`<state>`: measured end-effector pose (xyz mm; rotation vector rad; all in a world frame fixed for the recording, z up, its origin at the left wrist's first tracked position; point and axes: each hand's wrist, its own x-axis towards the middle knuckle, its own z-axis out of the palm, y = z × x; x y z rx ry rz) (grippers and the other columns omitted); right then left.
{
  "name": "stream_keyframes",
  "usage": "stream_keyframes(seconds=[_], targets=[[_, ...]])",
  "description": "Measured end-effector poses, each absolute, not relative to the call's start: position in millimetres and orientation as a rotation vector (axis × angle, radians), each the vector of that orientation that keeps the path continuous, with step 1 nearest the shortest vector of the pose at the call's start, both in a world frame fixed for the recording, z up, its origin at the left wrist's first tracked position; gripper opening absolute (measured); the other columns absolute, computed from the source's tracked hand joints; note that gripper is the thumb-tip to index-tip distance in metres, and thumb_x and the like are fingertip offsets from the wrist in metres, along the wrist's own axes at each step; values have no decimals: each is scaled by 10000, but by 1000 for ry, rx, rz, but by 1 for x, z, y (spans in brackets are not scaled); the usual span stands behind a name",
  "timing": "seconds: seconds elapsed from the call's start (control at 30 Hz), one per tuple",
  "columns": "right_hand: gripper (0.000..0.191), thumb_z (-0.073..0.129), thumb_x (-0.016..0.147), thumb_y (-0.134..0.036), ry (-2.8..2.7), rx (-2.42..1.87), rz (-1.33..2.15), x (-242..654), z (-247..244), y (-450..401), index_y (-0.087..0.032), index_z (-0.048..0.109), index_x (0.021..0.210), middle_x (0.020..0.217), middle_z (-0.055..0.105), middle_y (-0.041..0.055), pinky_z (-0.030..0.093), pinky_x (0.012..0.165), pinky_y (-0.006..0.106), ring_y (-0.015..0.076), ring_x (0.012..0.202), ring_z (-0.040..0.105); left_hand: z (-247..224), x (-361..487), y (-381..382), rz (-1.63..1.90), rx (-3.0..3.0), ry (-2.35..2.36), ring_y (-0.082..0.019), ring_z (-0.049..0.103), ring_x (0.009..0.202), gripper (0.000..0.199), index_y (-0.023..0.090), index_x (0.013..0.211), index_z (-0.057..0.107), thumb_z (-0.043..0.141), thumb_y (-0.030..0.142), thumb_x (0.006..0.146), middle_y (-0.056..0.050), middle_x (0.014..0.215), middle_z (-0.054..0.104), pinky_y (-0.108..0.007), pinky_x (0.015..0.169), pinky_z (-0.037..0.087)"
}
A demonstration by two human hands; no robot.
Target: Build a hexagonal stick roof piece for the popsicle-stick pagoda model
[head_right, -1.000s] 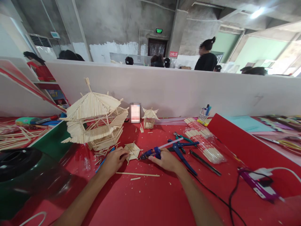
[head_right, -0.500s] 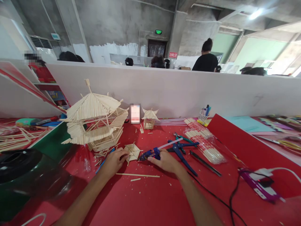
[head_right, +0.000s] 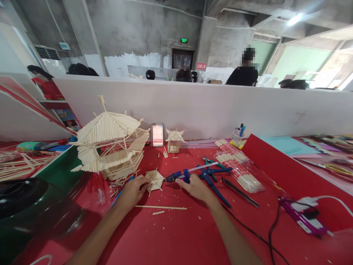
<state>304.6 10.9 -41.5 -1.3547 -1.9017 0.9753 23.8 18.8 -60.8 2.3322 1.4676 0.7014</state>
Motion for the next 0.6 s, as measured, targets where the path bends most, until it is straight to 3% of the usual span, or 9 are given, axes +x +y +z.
stream_keyframes(seconds=[0.13, 0.2, 0.33, 0.43, 0.6], targets=[[517, 590, 783, -692, -1849, -1270, 1349, 305, -45, 7, -176, 623, 767, 692, 650, 15, 411, 473, 240, 117, 486, 494, -61, 24, 19, 692, 2330, 1461, -167, 621, 796, 186, 203, 878, 707, 526, 179, 911, -32, 842, 648, -244, 709, 430], [572, 604, 742, -743, -1647, -1170, 1460, 303, -49, 5, -176, 614, 822, 719, 651, 22, 414, 459, 237, 103, 461, 485, -62, 23, 19, 687, 2329, 1460, -167, 617, 796, 190, 204, 880, 707, 521, 181, 912, -35, 848, 648, -244, 704, 425], [610, 554, 768, -772, -1309, -976, 1558, 305, -54, 9, -188, 621, 932, 868, 675, 92, 513, 575, 294, 192, 700, 643, -64, 22, 20, 703, 2318, 1452, -159, 612, 778, 203, 215, 885, 706, 510, 172, 913, -25, 834, 640, -241, 696, 422], [526, 672, 756, -664, -1298, -885, 1657, 311, -57, 14, -187, 629, 972, 1007, 676, 123, 547, 689, 353, 235, 868, 664, -63, 23, 19, 729, 2304, 1451, -163, 626, 805, 191, 209, 900, 708, 525, 154, 900, -34, 866, 659, -244, 718, 435], [475, 770, 726, -523, -1293, -907, 1603, 313, -61, 19, -208, 579, 1027, 1027, 677, 88, 562, 715, 365, 208, 820, 669, -61, 24, 19, 707, 2315, 1485, -181, 642, 831, 180, 208, 907, 719, 544, 166, 899, -45, 886, 680, -259, 737, 449]])
